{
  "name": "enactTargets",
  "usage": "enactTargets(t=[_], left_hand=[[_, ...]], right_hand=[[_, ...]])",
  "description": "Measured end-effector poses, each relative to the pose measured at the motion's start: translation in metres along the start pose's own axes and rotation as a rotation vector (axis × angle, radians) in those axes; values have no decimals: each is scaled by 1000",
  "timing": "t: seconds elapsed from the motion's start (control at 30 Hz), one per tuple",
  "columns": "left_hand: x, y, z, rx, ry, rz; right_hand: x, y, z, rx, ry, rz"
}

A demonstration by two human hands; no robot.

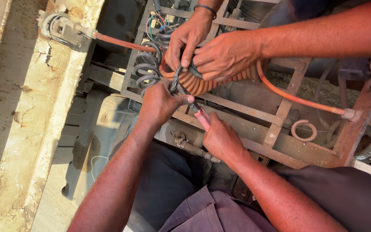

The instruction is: The person strips the outer insulation from a black cable using pliers and a screwdriver while another person holds the cable steady. The person then twists the exposed inner wires together.

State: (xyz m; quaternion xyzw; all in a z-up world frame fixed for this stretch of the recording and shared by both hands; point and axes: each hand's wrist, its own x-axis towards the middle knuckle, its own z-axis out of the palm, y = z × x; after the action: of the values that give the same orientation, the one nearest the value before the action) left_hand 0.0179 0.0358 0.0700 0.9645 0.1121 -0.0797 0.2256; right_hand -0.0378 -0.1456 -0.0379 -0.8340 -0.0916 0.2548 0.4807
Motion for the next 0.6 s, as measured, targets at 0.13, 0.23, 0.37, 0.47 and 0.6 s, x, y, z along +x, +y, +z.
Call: enactTargets(t=[0.13, 0.23, 0.37, 0.47, 0.6], left_hand=[[5, -19, 2, -425, -66, 111], [2, -22, 9, -853, -177, -105], [0, -23, 8, -897, -108, -148], [7, -21, 15, -647, -64, -103], [7, -17, 21, -500, -23, 4]], right_hand=[[-18, 3, 1, 1278, -788, 381], [-31, 6, -13, 1594, -1098, 430], [-31, -7, -18, 1724, -1142, 364], [-31, -15, -9, 1252, -670, 314], [-31, -17, -13, 591, -222, 257]])
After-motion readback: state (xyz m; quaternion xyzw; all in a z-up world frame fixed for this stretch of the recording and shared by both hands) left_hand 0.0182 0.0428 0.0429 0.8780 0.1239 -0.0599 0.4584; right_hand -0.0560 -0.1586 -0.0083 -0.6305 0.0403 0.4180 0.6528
